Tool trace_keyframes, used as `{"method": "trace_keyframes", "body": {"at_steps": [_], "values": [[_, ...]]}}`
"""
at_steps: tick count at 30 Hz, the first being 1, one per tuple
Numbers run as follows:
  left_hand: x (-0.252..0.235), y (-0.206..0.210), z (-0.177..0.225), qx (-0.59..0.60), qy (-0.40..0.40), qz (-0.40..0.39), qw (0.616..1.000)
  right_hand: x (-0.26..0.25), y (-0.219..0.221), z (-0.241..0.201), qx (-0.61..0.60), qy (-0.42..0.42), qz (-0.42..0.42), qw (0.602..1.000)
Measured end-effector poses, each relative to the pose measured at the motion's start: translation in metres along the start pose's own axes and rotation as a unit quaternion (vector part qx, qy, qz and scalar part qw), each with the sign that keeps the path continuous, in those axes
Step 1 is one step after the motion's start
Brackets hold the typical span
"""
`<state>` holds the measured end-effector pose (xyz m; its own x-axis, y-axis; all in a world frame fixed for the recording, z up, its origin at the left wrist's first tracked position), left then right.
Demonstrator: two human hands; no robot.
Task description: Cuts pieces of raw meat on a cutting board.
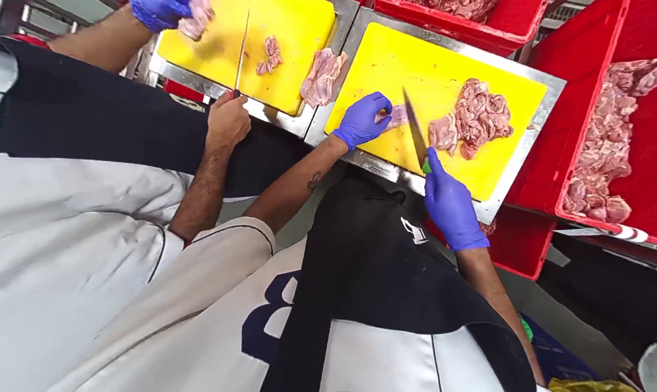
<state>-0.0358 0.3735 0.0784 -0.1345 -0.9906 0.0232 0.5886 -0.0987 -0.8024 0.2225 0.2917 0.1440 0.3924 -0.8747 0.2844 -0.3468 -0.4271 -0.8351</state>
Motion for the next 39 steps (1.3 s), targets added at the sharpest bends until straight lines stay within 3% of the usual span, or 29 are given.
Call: {"method": "trace_keyframes", "body": {"at_steps": [5, 11, 16, 19, 22, 25, 28, 31, 36, 39], "values": [[-0.005, 0.012, 0.000, -0.027, 0.033, 0.019, 0.999, 0.011, -0.008, -0.016, 0.130, 0.003, -0.086, 0.988], [-0.008, 0.008, -0.001, 0.004, 0.030, 0.020, 0.999, -0.090, 0.029, -0.027, 0.014, -0.043, -0.010, 0.999], [0.006, -0.014, -0.015, 0.140, -0.016, 0.135, 0.981, -0.059, -0.002, -0.034, -0.002, -0.046, -0.001, 0.999], [0.025, -0.008, -0.014, 0.064, 0.039, 0.071, 0.995, -0.006, -0.008, -0.033, 0.050, -0.044, -0.061, 0.996], [0.030, 0.004, -0.013, -0.004, 0.066, 0.052, 0.996, 0.012, 0.005, -0.025, 0.090, -0.045, -0.082, 0.992], [0.028, 0.007, -0.013, -0.023, 0.053, 0.065, 0.996, -0.025, 0.024, -0.034, 0.064, -0.042, -0.079, 0.994], [0.027, 0.004, -0.010, -0.041, 0.042, 0.041, 0.997, -0.089, 0.043, -0.056, 0.022, -0.061, -0.023, 0.998], [0.023, 0.000, -0.009, -0.062, 0.018, 0.001, 0.998, -0.098, 0.038, -0.057, -0.037, -0.079, -0.003, 0.996], [-0.048, -0.031, -0.033, -0.065, -0.096, -0.014, 0.993, -0.044, 0.002, 0.001, -0.167, -0.016, 0.004, 0.986], [-0.099, -0.026, 0.003, 0.046, -0.076, -0.106, 0.990, -0.008, -0.021, 0.038, -0.227, 0.043, 0.052, 0.971]]}}
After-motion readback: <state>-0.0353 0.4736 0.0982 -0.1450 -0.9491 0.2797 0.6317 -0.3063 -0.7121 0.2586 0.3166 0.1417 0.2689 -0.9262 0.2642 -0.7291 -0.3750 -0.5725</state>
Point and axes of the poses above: each hand's wrist, its own x-axis away from the middle knuckle, its own y-axis out of the palm, z = x × y, the point moved 3 cm from there along -x, towards the middle knuckle
